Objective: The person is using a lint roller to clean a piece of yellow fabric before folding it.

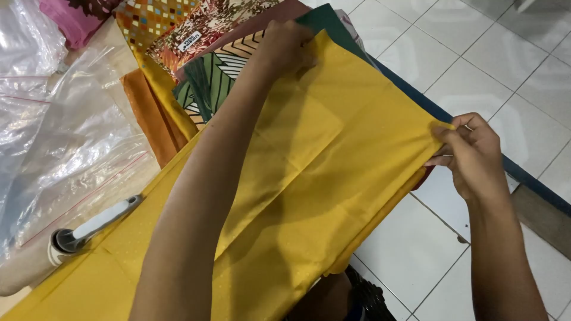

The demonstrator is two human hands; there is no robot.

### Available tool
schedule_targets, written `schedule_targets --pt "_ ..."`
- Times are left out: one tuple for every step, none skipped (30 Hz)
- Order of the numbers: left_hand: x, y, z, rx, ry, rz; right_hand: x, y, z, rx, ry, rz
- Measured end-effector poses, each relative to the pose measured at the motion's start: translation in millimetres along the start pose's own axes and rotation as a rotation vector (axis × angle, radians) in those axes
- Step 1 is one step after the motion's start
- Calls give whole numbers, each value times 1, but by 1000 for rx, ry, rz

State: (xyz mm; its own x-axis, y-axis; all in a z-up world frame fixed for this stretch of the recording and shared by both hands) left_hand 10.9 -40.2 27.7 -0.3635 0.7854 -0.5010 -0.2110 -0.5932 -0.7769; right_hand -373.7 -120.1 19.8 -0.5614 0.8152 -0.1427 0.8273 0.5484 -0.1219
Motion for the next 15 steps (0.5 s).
schedule_targets --pt "3 -5 6 0 0 0 0 0 1 0 1 0" --pt "6 -12 11 64 -22 25 -1 -1 2 24 10 5" --pt "8 -19 17 128 -43 50 -1 -2 4 48 18 10" --pt "8 -19 19 129 -43 49 -1 -1 3 48 19 11" --pt "10 -20 20 153 -48 58 -1 0 2 61 15 3" --pt "11 -21 22 176 -53 67 -1 2 1 75 11 -5" --pt "10 -19 24 177 -55 67 -1 3 1 76 11 -6" --pt "9 -16 24 139 -93 36 0 3 1 62 6 5" --pt "8 -13 24 100 -133 5 1 4 2 49 1 16" --pt "9 -12 24 100 -135 5 1 5 1 49 2 14" --pt "9 -11 24 84 -133 8 1 7 -1 52 -18 12" --pt "9 -10 24 68 -131 11 1 8 -3 56 -38 10" --pt "8 -8 18 68 -130 12 0 9 -1 55 -39 10" --pt "8 -8 15 73 -57 63 -1 9 0 72 -47 26" --pt "7 -8 13 78 18 113 -3 8 1 89 -56 43"
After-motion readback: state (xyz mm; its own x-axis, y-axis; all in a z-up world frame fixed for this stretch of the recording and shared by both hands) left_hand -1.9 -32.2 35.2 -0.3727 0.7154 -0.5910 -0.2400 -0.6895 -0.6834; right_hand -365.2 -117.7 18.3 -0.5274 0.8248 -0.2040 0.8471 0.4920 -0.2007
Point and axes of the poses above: each hand's wrist, its own x-axis away from the middle knuckle, its own y-axis out of the palm, z = x × y, the point moved 5 cm from there along -x, towards the middle knuckle, and after that the axes turned 9 degrees about -y, right-handed, at the moved point
